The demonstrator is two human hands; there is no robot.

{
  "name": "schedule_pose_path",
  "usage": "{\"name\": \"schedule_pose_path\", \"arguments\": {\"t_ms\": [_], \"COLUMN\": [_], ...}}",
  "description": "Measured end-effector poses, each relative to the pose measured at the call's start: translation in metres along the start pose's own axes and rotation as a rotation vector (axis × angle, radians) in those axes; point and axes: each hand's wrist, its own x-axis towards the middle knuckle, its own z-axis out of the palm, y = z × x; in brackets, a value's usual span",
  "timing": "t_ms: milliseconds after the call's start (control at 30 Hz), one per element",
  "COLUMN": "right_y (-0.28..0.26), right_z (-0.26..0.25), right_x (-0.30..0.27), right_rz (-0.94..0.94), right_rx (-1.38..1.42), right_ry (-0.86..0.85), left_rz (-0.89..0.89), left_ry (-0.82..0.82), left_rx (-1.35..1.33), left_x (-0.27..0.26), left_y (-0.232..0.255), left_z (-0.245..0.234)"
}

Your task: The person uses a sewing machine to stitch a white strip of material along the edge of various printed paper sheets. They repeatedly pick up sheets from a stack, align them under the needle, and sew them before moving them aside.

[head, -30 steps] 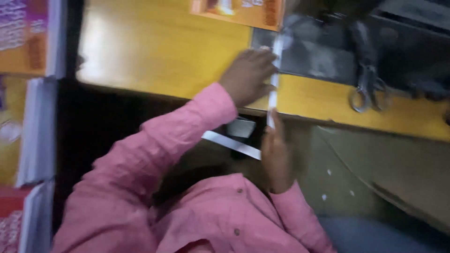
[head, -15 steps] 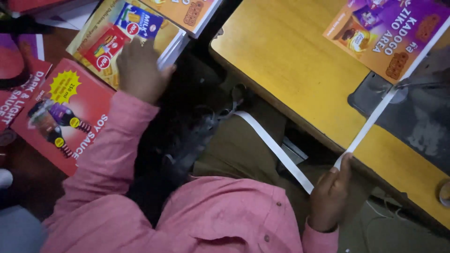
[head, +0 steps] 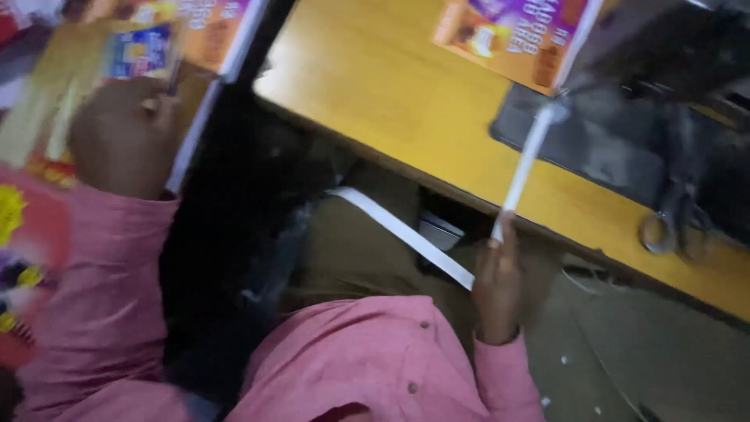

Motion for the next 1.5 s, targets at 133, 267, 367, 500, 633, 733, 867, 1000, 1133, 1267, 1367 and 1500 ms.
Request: {"name": "schedule_pose_path", "arguments": {"t_ms": [133,267,367,500,633,733,867,1000,1133,1267,1367,1500], "right_y": [-0.019,-0.028,-0.053,-0.050,-0.030,-0.025,-0.011,-0.019,-0.026,-0.028,-0.028,-0.064], "right_z": [-0.012,-0.013,-0.034,-0.032,-0.020,-0.017,-0.011,-0.017,-0.011,-0.014,-0.016,-0.047], "right_x": [0.002,0.001,0.019,0.016,0.009,0.005,-0.003,0.004,0.000,0.001,-0.003,0.016], "right_rz": [0.308,0.378,0.521,0.532,0.394,0.308,0.441,0.524,0.448,0.427,0.439,0.426], "right_rx": [0.285,0.556,0.329,0.447,0.486,0.578,0.754,0.645,0.601,0.488,0.316,0.181], "right_ry": [0.008,0.051,0.019,0.090,0.137,0.157,0.127,0.094,0.084,0.034,0.000,-0.047], "left_rz": [0.224,0.383,0.371,0.671,0.962,0.800,0.574,0.735,0.909,1.020,1.041,1.059], "left_ry": [0.181,0.151,-0.012,-0.266,-0.712,-0.731,-0.628,-0.335,-0.165,-0.073,-0.184,-0.170], "left_rx": [-0.050,-0.342,-0.234,-0.090,0.092,-0.031,-0.182,-0.335,-0.538,-0.630,-0.587,-0.624], "left_x": [0.039,0.053,0.020,0.011,0.006,0.005,0.004,0.006,0.015,0.017,0.021,0.020], "left_y": [0.082,0.227,0.355,0.431,0.465,0.473,0.469,0.422,0.396,0.392,0.389,0.387], "left_z": [-0.011,0.035,0.065,0.034,0.024,0.039,0.067,0.085,0.092,0.114,0.108,0.106]}}
